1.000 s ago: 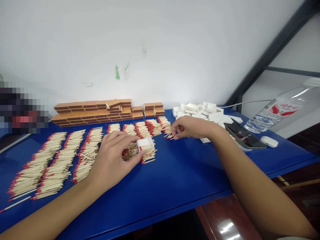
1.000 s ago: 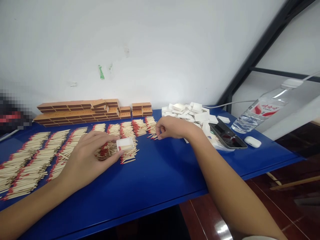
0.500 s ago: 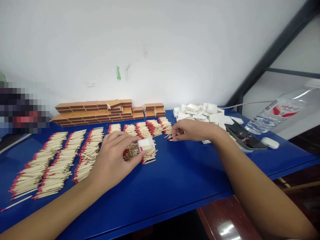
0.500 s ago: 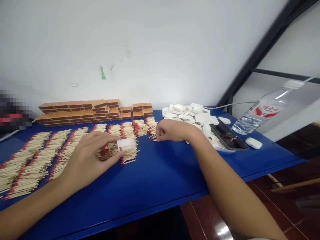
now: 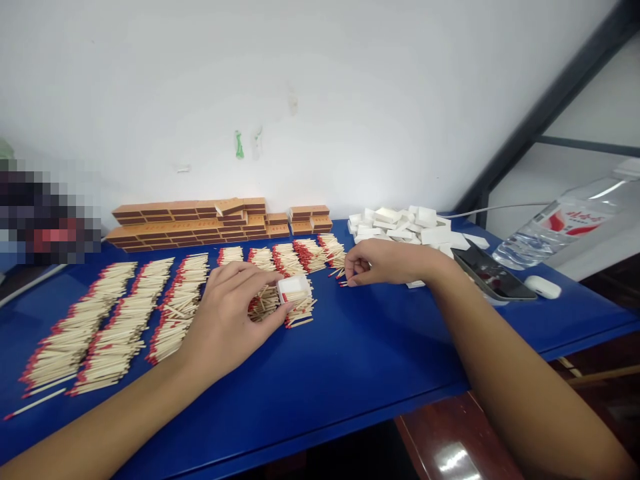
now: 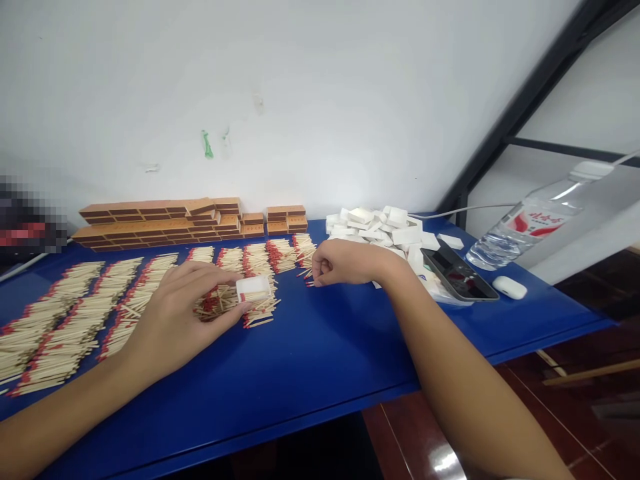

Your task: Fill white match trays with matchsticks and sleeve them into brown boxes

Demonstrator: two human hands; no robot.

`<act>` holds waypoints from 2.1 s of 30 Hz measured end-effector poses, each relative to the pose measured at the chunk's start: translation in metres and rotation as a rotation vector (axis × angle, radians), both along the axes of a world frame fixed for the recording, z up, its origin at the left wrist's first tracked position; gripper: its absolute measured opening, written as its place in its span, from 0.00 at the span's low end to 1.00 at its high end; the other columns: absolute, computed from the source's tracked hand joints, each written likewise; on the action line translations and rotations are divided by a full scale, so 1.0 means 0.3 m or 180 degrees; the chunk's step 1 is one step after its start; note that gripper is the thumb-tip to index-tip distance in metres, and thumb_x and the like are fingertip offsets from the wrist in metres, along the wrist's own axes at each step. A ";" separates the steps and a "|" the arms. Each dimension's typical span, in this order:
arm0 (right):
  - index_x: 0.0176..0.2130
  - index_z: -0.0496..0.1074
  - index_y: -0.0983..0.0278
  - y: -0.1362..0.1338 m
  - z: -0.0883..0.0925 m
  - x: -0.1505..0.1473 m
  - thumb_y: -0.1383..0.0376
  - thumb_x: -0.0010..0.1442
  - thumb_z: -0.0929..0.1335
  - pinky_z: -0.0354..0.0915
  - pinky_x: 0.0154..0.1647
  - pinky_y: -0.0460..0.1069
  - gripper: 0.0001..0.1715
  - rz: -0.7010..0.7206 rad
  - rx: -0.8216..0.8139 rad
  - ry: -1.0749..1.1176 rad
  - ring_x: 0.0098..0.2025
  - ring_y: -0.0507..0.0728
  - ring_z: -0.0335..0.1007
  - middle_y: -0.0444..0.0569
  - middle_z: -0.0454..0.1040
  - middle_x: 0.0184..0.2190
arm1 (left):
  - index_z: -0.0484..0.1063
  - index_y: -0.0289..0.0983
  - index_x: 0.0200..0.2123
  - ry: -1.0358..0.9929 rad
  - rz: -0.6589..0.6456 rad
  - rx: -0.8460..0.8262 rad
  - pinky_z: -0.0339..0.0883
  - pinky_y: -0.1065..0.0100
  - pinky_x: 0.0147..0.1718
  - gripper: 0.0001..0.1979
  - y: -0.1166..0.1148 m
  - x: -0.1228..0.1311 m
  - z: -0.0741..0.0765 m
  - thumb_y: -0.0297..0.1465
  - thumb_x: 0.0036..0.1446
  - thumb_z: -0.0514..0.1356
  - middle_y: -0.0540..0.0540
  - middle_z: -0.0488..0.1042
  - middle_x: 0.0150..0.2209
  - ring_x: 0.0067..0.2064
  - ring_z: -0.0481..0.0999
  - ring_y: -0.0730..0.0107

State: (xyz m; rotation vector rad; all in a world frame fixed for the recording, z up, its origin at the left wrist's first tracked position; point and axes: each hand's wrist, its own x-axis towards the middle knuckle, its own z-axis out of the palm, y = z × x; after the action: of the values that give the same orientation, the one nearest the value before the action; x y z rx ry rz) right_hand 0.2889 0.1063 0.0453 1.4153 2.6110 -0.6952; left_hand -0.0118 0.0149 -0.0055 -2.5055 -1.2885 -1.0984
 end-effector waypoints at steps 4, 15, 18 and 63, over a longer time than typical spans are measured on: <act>0.37 0.77 0.62 0.007 -0.008 0.000 0.57 0.58 0.74 0.56 0.29 0.48 0.10 -0.0091 0.0069 -0.0006 0.29 0.53 0.66 0.46 0.76 0.31 | 0.78 0.39 0.48 -0.0003 0.0006 -0.0005 0.68 0.50 0.53 0.13 0.000 0.001 0.001 0.36 0.62 0.68 0.45 0.83 0.45 0.50 0.77 0.54; 0.36 0.78 0.62 -0.007 0.000 -0.015 0.56 0.63 0.71 0.55 0.28 0.49 0.13 0.0138 0.0044 0.0194 0.27 0.53 0.64 0.45 0.73 0.27 | 0.78 0.40 0.49 -0.0037 -0.0018 -0.0014 0.68 0.51 0.54 0.14 -0.002 0.005 0.002 0.38 0.63 0.67 0.45 0.83 0.45 0.50 0.77 0.54; 0.37 0.78 0.62 -0.038 0.020 -0.047 0.55 0.65 0.70 0.57 0.30 0.48 0.14 0.0320 0.0182 0.0766 0.29 0.52 0.64 0.44 0.73 0.29 | 0.78 0.41 0.50 -0.0028 -0.0033 -0.0037 0.67 0.51 0.54 0.13 -0.002 0.005 0.001 0.37 0.63 0.67 0.45 0.83 0.46 0.50 0.77 0.54; 0.34 0.78 0.63 0.003 -0.011 -0.021 0.60 0.61 0.71 0.55 0.30 0.49 0.09 0.0030 0.0150 0.0195 0.28 0.53 0.65 0.45 0.74 0.27 | 0.77 0.40 0.48 0.0031 -0.0035 -0.0041 0.69 0.51 0.52 0.13 -0.003 0.002 0.004 0.37 0.62 0.67 0.44 0.83 0.45 0.49 0.77 0.54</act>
State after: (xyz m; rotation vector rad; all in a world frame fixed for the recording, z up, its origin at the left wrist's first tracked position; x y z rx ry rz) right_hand 0.2828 0.1072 0.0422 1.4153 2.6959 -0.6913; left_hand -0.0111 0.0139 -0.0042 -2.5269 -1.2849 -1.0821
